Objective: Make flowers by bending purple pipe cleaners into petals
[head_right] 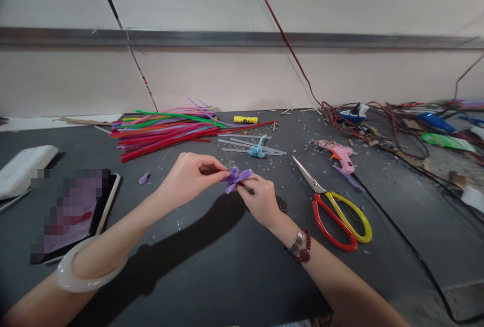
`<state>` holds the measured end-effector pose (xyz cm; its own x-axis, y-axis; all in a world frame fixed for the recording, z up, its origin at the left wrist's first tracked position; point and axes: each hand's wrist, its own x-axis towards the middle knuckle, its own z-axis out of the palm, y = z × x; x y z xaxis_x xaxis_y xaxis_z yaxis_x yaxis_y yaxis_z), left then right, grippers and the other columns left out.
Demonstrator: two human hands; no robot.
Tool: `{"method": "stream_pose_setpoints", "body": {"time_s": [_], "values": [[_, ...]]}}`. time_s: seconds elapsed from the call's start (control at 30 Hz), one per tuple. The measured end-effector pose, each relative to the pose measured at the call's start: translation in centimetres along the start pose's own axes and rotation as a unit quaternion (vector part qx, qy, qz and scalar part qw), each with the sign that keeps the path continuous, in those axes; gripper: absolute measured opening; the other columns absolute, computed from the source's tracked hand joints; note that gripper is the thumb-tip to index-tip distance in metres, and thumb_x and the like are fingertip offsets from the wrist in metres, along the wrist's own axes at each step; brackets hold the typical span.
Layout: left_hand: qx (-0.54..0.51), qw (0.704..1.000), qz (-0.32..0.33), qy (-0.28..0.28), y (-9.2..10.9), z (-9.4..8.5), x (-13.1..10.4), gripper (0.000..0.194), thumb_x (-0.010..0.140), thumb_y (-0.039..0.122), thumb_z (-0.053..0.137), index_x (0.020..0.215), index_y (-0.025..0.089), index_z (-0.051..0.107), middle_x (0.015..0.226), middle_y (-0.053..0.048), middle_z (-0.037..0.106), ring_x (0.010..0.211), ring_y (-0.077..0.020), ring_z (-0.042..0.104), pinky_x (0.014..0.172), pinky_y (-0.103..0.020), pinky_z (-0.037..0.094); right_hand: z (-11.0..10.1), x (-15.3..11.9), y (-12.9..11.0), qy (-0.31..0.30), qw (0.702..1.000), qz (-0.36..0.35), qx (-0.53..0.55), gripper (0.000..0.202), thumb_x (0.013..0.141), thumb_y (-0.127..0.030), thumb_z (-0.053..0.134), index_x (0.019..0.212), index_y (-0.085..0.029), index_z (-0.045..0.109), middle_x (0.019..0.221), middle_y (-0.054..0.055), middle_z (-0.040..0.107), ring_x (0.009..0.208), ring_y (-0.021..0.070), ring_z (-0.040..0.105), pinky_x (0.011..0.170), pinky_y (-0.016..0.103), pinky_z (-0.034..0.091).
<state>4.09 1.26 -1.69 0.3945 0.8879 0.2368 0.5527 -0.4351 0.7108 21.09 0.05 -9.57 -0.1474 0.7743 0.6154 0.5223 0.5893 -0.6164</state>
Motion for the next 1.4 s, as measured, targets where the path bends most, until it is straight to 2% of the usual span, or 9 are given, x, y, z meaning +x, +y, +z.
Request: {"method": "stream_pose_setpoints", "body": {"time_s": [0.3, 0.43, 0.67, 0.93, 1.1, 1.23, 1.4], "values": [[0.051, 0.999, 0.014, 0.013, 0.6, 0.6, -0.3, 0.014, 0.071, 0.018, 0.056, 0.070, 0.016, 0.069, 0.066, -0.003, 0.069, 0.058, -0.0137, 0.062, 0.057, -0.021, 0.045, 0.1, 0.0, 0.0, 0.008, 1.000, -0.024, -0.001, 0.014, 0.071, -0.009, 0.057, 0.066, -0.017, 0.067, 0.069, 0.003, 0.068, 0.064, 0.0136, 0.063, 0.061, 0.022, 0.049], [0.050, 0.999, 0.017, -0.004, 0.4, 1.1, -0.4, 0.015, 0.072, 0.017, 0.055, 0.070, 0.017, 0.070, 0.064, -0.002, 0.069, 0.058, -0.0136, 0.061, 0.058, -0.021, 0.045, 0.1, 0.0, 0.0, 0.004, 1.000, -0.029, -0.005, 0.016, 0.072, -0.009, 0.056, 0.063, -0.018, 0.066, 0.067, 0.002, 0.067, 0.063, 0.0138, 0.063, 0.060, 0.022, 0.049], [0.000, 1.000, -0.010, -0.020, -0.4, 1.0, 0.0, 0.016, 0.075, 0.025, 0.054, 0.075, 0.017, 0.068, 0.068, -0.002, 0.069, 0.061, -0.0141, 0.061, 0.058, -0.021, 0.044, 0.0, 0.1, 0.0, -0.002, 1.000, -0.007, 0.013, 0.015, 0.073, -0.009, 0.058, 0.071, -0.019, 0.069, 0.071, 0.002, 0.070, 0.067, 0.0151, 0.065, 0.062, 0.023, 0.050], [-0.015, 1.000, -0.016, -0.015, -0.1, 1.0, 0.1, 0.015, 0.079, 0.025, 0.048, 0.075, 0.016, 0.060, 0.070, -0.001, 0.065, 0.058, -0.0114, 0.057, 0.052, -0.020, 0.042, 0.0, 0.2, 0.2, 0.009, 0.999, 0.013, 0.033, 0.016, 0.074, -0.011, 0.057, 0.076, -0.021, 0.070, 0.080, 0.002, 0.071, 0.075, 0.0166, 0.066, 0.069, 0.025, 0.051], [-0.052, 0.998, -0.020, -0.028, -1.0, 0.8, 0.6, 0.018, 0.080, 0.027, 0.048, 0.078, 0.016, 0.062, 0.073, -0.003, 0.066, 0.064, -0.0127, 0.059, 0.056, -0.021, 0.045, 0.1, 0.2, 0.0, 0.009, 1.000, 0.017, 0.024, 0.015, 0.074, -0.012, 0.058, 0.074, -0.020, 0.070, 0.078, 0.002, 0.071, 0.071, 0.0167, 0.066, 0.067, 0.025, 0.051], [-0.129, 0.988, -0.066, -0.053, -1.9, -0.2, 1.1, 0.024, 0.076, 0.033, 0.053, 0.087, 0.015, 0.065, 0.081, -0.005, 0.069, 0.073, -0.0162, 0.063, 0.064, -0.024, 0.049, 0.1, 0.2, 0.1, 0.019, 1.000, 0.020, 0.010, 0.012, 0.074, -0.014, 0.059, 0.074, -0.020, 0.070, 0.078, 0.003, 0.071, 0.071, 0.0170, 0.066, 0.067, 0.025, 0.051], [-0.216, 0.954, -0.172, -0.113, -1.9, -1.7, 1.4, 0.025, 0.063, 0.026, 0.068, 0.085, 0.014, 0.067, 0.075, -0.005, 0.070, 0.071, -0.0165, 0.065, 0.068, -0.027, 0.052, 0.0, 0.2, 0.3, 0.026, 1.000, 0.008, 0.000, 0.012, 0.073, -0.013, 0.059, 0.074, -0.018, 0.069, 0.077, 0.003, 0.071, 0.070, 0.0170, 0.066, 0.066, 0.025, 0.052]]}}
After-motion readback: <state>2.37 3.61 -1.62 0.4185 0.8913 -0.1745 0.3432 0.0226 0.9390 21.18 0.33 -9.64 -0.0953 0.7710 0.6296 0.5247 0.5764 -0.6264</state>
